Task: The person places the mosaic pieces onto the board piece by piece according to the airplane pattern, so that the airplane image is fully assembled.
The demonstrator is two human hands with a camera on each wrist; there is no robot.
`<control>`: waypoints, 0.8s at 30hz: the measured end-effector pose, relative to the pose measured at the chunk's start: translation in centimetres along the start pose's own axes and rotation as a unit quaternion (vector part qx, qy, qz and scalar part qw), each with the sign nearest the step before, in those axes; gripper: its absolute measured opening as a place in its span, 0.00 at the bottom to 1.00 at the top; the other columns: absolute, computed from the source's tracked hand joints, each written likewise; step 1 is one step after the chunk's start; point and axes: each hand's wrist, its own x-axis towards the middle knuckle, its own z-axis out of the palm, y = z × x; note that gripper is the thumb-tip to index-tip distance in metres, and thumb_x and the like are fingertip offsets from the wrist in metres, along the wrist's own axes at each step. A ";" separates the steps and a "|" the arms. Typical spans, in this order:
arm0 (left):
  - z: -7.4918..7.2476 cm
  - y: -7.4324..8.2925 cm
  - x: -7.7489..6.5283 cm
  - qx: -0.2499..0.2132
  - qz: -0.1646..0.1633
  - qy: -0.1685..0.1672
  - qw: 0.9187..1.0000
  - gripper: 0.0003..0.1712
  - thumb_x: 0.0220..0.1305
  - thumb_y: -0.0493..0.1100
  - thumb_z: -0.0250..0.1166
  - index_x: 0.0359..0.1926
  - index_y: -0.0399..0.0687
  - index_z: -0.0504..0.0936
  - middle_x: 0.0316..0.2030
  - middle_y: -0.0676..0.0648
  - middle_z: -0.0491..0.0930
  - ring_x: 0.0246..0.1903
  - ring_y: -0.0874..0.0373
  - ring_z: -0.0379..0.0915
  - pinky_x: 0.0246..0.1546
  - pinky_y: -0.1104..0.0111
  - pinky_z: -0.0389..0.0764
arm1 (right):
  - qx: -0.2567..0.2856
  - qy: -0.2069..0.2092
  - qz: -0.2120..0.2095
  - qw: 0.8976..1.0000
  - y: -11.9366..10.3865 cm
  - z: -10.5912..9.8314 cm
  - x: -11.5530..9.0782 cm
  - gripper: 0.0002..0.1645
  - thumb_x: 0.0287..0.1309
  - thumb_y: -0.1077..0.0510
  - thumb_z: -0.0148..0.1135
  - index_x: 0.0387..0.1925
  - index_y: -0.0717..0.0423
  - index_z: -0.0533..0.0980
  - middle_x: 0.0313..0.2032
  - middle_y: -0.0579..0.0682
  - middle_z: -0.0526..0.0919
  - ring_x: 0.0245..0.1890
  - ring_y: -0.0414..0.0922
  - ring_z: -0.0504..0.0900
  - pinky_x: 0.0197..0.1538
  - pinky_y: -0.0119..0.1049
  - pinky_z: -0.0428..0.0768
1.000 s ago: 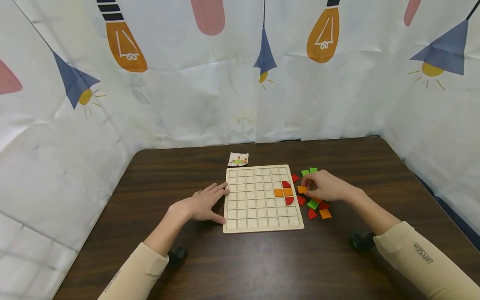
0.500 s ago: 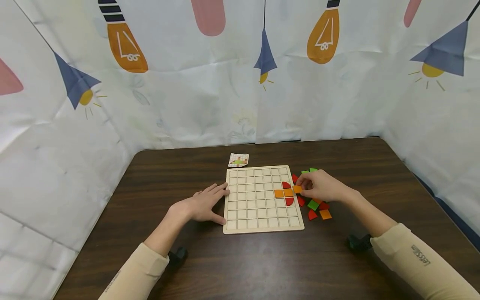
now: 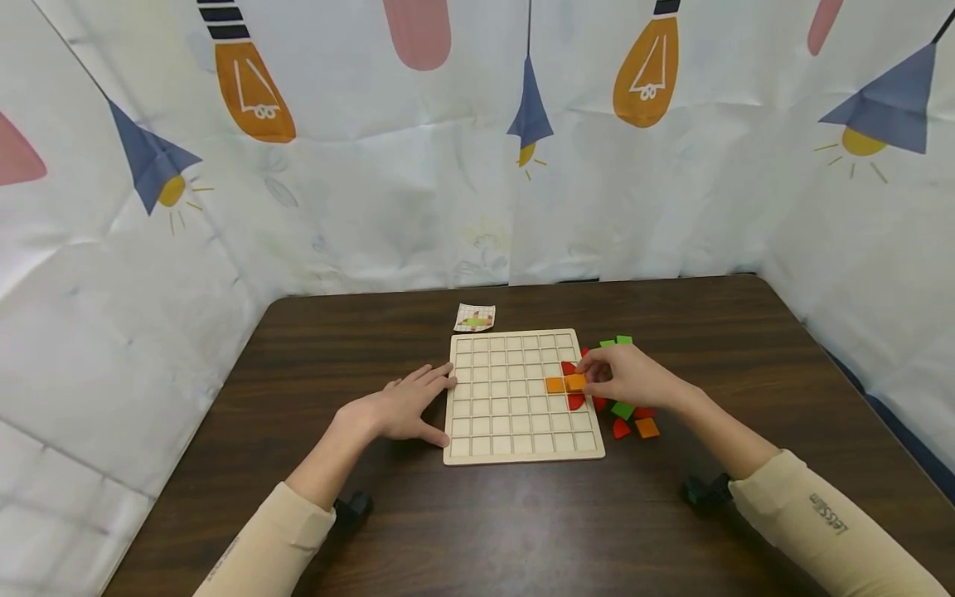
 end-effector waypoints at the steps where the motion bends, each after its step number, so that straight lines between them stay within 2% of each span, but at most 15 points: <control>1: 0.0 0.0 0.0 0.000 -0.001 -0.001 1.000 0.55 0.60 0.63 0.74 0.80 0.49 0.60 0.82 0.46 0.42 0.79 0.42 0.35 0.69 0.33 0.50 | 0.003 -0.002 0.000 1.000 -0.1 0.1 0.0 0.14 0.62 0.62 0.72 0.48 0.60 0.83 0.33 0.42 0.83 0.34 0.42 0.80 0.39 0.37 0.81; 10: -0.1 0.1 0.0 0.001 -0.001 -0.004 1.000 0.55 0.61 0.63 0.73 0.80 0.49 0.59 0.82 0.46 0.41 0.79 0.41 0.35 0.69 0.33 0.50 | 0.014 -0.015 -0.036 0.999 -0.4 0.8 0.3 0.11 0.61 0.62 0.73 0.44 0.59 0.83 0.31 0.40 0.83 0.30 0.39 0.81 0.37 0.35 0.82; 17: 0.0 0.0 0.0 -0.002 0.002 0.001 1.000 0.55 0.60 0.63 0.74 0.80 0.48 0.59 0.82 0.45 0.42 0.79 0.40 0.36 0.68 0.32 0.50 | 0.016 -0.019 -0.026 0.999 -0.8 1.4 0.4 0.12 0.60 0.60 0.75 0.44 0.60 0.84 0.32 0.40 0.83 0.32 0.39 0.81 0.38 0.35 0.83; 24: 0.2 -0.1 0.0 -0.002 0.000 0.003 1.000 0.54 0.61 0.63 0.74 0.80 0.49 0.59 0.82 0.45 0.42 0.79 0.41 0.35 0.69 0.32 0.50 | 0.007 -0.015 -0.025 1.000 -1.0 1.9 0.5 0.11 0.59 0.58 0.76 0.42 0.57 0.84 0.30 0.40 0.82 0.30 0.39 0.80 0.36 0.34 0.81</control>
